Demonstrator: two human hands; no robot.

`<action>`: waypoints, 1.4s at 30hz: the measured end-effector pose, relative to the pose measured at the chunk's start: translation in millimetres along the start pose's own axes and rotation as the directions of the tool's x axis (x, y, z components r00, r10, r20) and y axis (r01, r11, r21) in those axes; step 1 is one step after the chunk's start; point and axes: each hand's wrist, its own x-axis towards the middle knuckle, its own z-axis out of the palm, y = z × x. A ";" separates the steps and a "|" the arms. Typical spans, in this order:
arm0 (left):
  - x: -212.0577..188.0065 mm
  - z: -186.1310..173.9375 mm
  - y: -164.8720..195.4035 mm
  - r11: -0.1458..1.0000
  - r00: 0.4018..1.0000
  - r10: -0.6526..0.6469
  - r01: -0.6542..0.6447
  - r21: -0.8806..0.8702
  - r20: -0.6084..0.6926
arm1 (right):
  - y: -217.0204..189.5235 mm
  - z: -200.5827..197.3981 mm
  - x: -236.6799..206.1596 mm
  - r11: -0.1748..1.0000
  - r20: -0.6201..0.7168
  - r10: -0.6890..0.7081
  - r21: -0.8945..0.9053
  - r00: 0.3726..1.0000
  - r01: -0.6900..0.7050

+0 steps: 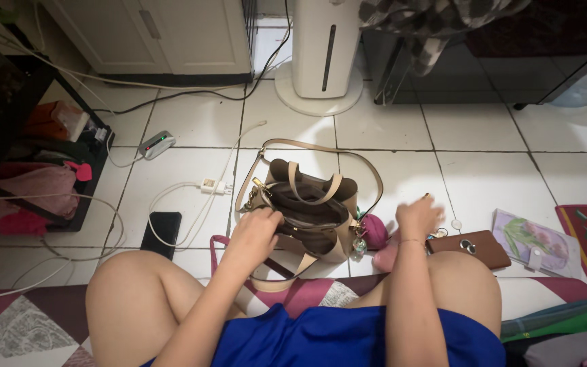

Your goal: The person sits on the floor and packs a handbag, placing a pink bottle, small containers, keys, a wallet, a phone, and other small personal items into it one at a time. They then handle a pair of shoes and continue arranging items in the bag.

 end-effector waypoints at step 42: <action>27.1 -32.8 -16.6 0.308 0.922 -0.119 0.386 -0.869 0.368 | 15.1 18.3 -41.7 0.924 0.712 0.064 -0.308 0.699 0.229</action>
